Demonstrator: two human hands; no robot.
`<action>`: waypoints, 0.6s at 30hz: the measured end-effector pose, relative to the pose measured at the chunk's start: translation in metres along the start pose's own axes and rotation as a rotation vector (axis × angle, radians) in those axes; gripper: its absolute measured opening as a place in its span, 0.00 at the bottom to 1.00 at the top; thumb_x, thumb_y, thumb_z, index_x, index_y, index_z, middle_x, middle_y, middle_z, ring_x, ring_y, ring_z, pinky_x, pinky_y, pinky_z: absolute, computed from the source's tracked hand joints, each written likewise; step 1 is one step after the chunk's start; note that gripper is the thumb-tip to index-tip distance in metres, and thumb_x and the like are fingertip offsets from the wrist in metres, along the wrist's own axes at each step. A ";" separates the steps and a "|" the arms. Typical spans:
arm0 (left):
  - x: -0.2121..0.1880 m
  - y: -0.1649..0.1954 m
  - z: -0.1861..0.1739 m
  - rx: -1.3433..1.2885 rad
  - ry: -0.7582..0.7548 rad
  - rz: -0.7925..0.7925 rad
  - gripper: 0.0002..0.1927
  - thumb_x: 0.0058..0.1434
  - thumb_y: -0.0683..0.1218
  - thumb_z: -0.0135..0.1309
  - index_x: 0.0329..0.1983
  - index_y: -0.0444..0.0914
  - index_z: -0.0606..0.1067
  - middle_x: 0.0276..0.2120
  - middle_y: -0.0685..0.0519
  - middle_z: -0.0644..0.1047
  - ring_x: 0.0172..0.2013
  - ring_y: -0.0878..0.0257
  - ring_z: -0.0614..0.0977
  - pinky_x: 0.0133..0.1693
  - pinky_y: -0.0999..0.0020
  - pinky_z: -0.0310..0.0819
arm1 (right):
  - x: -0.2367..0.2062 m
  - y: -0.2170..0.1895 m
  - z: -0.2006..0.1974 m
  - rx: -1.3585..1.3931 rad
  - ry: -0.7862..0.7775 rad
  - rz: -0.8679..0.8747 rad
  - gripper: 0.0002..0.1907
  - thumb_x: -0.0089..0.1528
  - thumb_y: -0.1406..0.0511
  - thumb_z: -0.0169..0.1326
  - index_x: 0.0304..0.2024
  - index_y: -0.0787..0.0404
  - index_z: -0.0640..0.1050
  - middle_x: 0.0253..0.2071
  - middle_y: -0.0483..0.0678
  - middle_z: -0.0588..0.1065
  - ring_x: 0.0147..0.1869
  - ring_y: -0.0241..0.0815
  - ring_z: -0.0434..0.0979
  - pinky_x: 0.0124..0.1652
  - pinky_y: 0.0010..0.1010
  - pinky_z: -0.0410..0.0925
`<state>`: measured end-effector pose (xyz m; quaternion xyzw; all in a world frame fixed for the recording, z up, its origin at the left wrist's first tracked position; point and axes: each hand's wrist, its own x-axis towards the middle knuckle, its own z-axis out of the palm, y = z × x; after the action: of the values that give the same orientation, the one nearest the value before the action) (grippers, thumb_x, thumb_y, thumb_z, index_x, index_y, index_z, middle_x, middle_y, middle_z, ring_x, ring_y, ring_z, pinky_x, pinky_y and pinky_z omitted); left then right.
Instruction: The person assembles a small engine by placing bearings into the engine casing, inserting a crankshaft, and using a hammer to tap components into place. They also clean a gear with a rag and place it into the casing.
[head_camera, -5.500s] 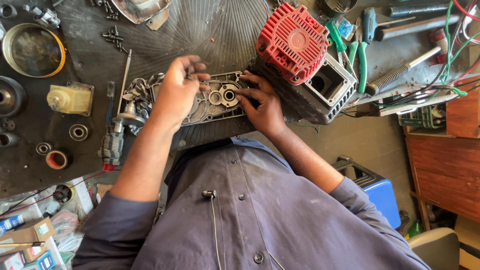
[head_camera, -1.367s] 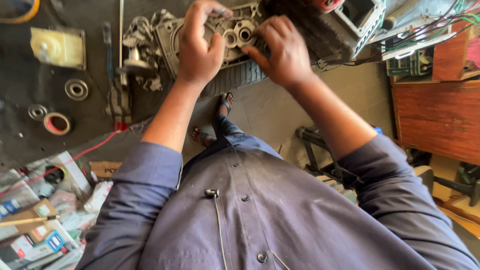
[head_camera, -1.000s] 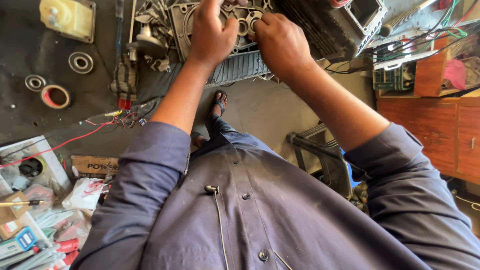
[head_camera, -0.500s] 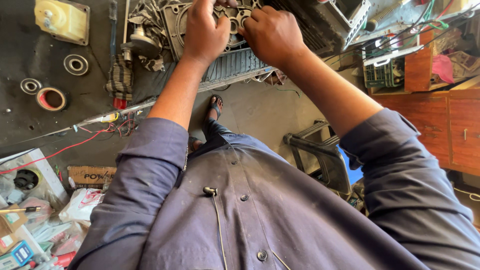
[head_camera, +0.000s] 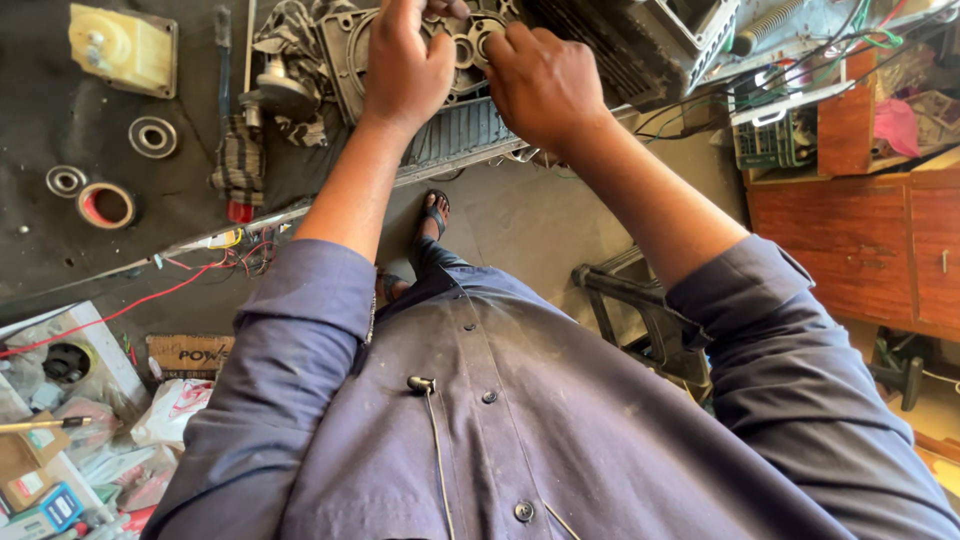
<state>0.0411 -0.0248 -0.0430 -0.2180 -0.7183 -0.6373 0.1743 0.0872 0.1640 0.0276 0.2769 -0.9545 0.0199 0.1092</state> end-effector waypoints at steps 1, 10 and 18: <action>0.001 0.002 0.000 -0.015 -0.010 0.001 0.15 0.57 0.29 0.46 0.45 0.34 0.73 0.41 0.50 0.81 0.45 0.54 0.83 0.51 0.60 0.78 | 0.002 0.001 0.002 -0.020 -0.022 0.014 0.11 0.70 0.57 0.56 0.39 0.57 0.75 0.39 0.46 0.73 0.43 0.48 0.77 0.35 0.43 0.69; 0.006 0.015 0.000 -0.014 -0.064 -0.021 0.17 0.54 0.28 0.44 0.45 0.34 0.69 0.40 0.47 0.78 0.43 0.55 0.82 0.49 0.62 0.78 | 0.003 0.006 0.002 0.044 0.069 0.033 0.13 0.62 0.57 0.58 0.39 0.59 0.77 0.36 0.49 0.73 0.40 0.49 0.76 0.31 0.41 0.68; 0.016 0.023 0.004 0.096 -0.125 -0.027 0.16 0.53 0.28 0.44 0.44 0.34 0.69 0.39 0.47 0.78 0.42 0.53 0.80 0.48 0.62 0.76 | 0.014 0.019 0.009 -0.025 -0.036 0.063 0.16 0.64 0.52 0.57 0.32 0.55 0.75 0.32 0.46 0.73 0.39 0.48 0.75 0.31 0.41 0.68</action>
<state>0.0402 -0.0177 -0.0157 -0.2391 -0.7602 -0.5898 0.1305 0.0635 0.1722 0.0220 0.2456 -0.9647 0.0065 0.0949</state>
